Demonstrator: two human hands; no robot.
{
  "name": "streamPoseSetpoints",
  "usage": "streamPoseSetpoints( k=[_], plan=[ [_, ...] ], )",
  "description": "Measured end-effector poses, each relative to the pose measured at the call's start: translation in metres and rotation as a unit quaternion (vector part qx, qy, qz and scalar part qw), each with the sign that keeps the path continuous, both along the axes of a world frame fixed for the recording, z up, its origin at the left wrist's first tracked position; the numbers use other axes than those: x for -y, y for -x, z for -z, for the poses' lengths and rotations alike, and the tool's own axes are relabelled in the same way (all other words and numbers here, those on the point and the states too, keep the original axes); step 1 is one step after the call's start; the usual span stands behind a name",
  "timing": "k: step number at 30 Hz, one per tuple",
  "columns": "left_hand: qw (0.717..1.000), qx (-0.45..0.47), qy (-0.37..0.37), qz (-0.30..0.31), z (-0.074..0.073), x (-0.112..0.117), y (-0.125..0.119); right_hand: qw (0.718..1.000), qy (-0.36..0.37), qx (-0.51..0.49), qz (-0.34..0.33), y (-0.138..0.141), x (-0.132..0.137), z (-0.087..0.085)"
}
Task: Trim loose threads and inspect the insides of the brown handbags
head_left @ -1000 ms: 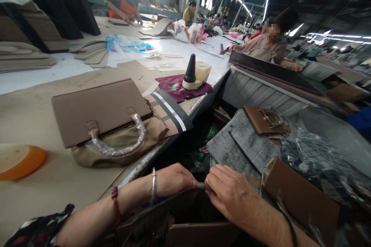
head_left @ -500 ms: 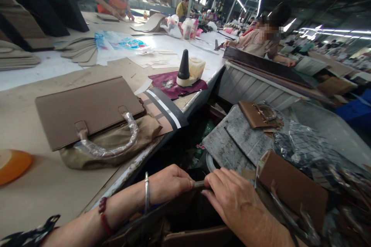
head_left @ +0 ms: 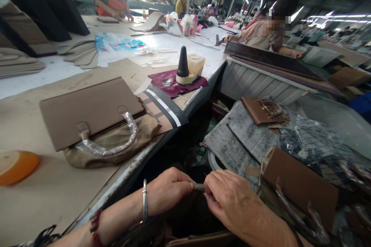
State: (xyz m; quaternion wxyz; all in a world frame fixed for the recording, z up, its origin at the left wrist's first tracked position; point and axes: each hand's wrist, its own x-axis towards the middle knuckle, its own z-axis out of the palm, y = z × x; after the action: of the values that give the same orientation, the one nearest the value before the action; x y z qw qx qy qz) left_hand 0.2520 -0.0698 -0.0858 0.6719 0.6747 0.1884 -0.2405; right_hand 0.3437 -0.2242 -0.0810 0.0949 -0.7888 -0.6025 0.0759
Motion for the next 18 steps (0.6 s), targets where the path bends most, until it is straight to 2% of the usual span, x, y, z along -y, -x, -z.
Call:
streamPoseSetpoints(
  k=[6,18],
  plan=[
    [0.999,0.011,-0.033,0.014,-0.003,0.002,-0.002,0.999,0.01,-0.016,-0.035,-0.002,0.005,-0.003],
    [0.993,0.032,-0.109,0.046,0.0,0.008,-0.008,0.999,0.007,-0.022,-0.047,-0.003,0.013,-0.007]
  ],
)
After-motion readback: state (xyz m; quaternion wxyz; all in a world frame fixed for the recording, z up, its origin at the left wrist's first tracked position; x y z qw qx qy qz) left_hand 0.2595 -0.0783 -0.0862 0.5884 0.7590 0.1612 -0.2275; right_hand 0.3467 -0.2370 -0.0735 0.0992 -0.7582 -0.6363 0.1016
